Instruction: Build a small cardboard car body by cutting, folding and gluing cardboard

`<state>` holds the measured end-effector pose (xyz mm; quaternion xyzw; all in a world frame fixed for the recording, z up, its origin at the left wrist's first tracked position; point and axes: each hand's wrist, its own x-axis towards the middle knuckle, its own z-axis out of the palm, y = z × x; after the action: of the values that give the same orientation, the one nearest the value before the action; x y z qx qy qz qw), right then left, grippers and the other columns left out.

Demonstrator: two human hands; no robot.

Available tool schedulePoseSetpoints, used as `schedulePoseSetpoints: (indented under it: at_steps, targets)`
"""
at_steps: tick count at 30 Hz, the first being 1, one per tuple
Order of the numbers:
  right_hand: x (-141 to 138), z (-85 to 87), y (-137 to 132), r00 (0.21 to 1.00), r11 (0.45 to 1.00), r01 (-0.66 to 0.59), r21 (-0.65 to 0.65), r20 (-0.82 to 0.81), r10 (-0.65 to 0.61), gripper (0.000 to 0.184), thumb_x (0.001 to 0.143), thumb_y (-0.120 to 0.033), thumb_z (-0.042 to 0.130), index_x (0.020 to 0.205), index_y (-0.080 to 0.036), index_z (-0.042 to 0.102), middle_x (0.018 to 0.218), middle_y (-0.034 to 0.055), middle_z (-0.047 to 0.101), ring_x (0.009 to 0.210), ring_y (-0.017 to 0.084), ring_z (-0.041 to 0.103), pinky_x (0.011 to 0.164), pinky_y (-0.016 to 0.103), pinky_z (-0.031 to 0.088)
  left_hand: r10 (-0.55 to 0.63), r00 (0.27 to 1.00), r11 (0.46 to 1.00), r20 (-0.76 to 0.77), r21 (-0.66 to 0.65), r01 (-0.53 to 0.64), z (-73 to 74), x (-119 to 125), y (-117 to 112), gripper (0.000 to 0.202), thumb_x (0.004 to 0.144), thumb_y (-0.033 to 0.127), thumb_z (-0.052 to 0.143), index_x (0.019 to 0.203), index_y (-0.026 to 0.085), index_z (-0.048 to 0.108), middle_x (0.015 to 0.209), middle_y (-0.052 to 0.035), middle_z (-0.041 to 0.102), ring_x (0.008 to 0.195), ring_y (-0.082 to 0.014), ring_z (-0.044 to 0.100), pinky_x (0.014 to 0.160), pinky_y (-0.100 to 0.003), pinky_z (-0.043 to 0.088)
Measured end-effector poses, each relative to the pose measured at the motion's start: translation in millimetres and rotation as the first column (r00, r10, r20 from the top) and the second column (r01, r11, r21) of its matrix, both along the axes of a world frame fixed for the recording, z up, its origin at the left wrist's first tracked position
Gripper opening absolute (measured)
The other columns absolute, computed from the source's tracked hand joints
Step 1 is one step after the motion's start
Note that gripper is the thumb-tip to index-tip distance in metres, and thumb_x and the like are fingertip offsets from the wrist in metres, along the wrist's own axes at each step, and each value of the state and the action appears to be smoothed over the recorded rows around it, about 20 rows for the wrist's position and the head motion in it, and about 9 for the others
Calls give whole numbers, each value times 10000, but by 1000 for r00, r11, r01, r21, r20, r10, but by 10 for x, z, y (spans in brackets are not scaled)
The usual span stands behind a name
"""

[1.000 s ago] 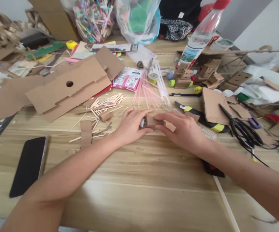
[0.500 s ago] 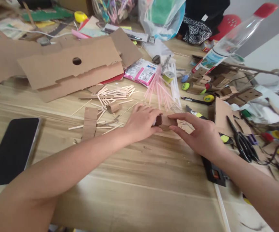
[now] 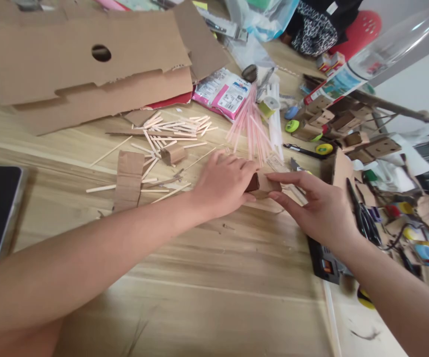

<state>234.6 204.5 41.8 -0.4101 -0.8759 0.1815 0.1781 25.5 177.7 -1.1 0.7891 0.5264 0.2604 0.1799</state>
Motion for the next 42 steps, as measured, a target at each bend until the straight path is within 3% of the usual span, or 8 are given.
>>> schedulePoseSetpoints:
  at_steps: [4,11,24,29,33,37,39,42]
  targets:
    - [-9,6,5,1000,1000,6,-27,-20,-7,142,936,-386,674,1058,-348,735,1009,18,810,940,318,770,887,521,623,-8,1000,1000,5,-8,8,-6,8,6,373,889,381,760,1190,188,653,1193,-99,764,1199,-306,656,1123,-503,326]
    - [-11,12,9,1000,999,23,-44,-17,-24,158,923,-403,686,1049,-330,746,1058,26,813,898,312,774,753,478,639,8,1000,1000,0,8,-8,5,17,2,271,902,353,737,1112,190,687,1122,-91,772,1146,-296,671,1114,-495,331]
    - [-31,-13,9,999,999,8,-34,-32,-9,158,937,-365,660,1066,-301,726,1041,47,806,991,314,766,915,503,619,25,1000,999,3,-36,-25,57,12,26,220,861,334,771,1022,190,733,1056,-93,795,1119,-313,695,1134,-530,334]
    - [-32,15,62,998,996,-50,-70,22,52,262,884,-284,681,1145,-269,694,1103,69,793,1022,309,760,892,477,621,21,998,1000,64,-24,-19,44,-24,44,143,830,321,777,915,216,731,985,-55,800,1069,-300,709,1114,-528,364]
    - [-42,4,61,999,997,-46,-69,-31,44,261,883,-277,667,1142,-240,679,1133,96,785,1065,296,753,930,458,603,40,995,993,95,-112,-29,107,-83,48,150,787,284,794,898,200,739,931,-45,797,1001,-289,719,1123,-528,374]
    - [-40,31,-6,982,991,-38,-126,-188,14,376,884,-320,685,1244,-234,613,1127,97,760,1086,270,737,977,451,578,76,958,974,278,-226,-12,155,-137,42,215,746,289,803,928,183,762,916,-38,795,911,-269,713,957,-448,508]
    - [-40,74,-80,968,991,-45,-124,-252,13,457,885,-330,696,1314,-246,565,1117,86,748,1088,257,728,977,444,575,93,892,957,442,-288,43,151,-151,39,300,728,329,807,988,182,775,933,-32,800,891,-259,713,870,-399,541]
    - [-51,150,-240,959,999,-21,-50,-284,5,499,892,-304,700,1359,-268,529,1156,83,736,1062,245,725,927,413,594,102,750,922,654,-346,176,143,-147,24,438,679,398,835,1044,162,784,998,-56,811,938,-270,723,876,-381,550]
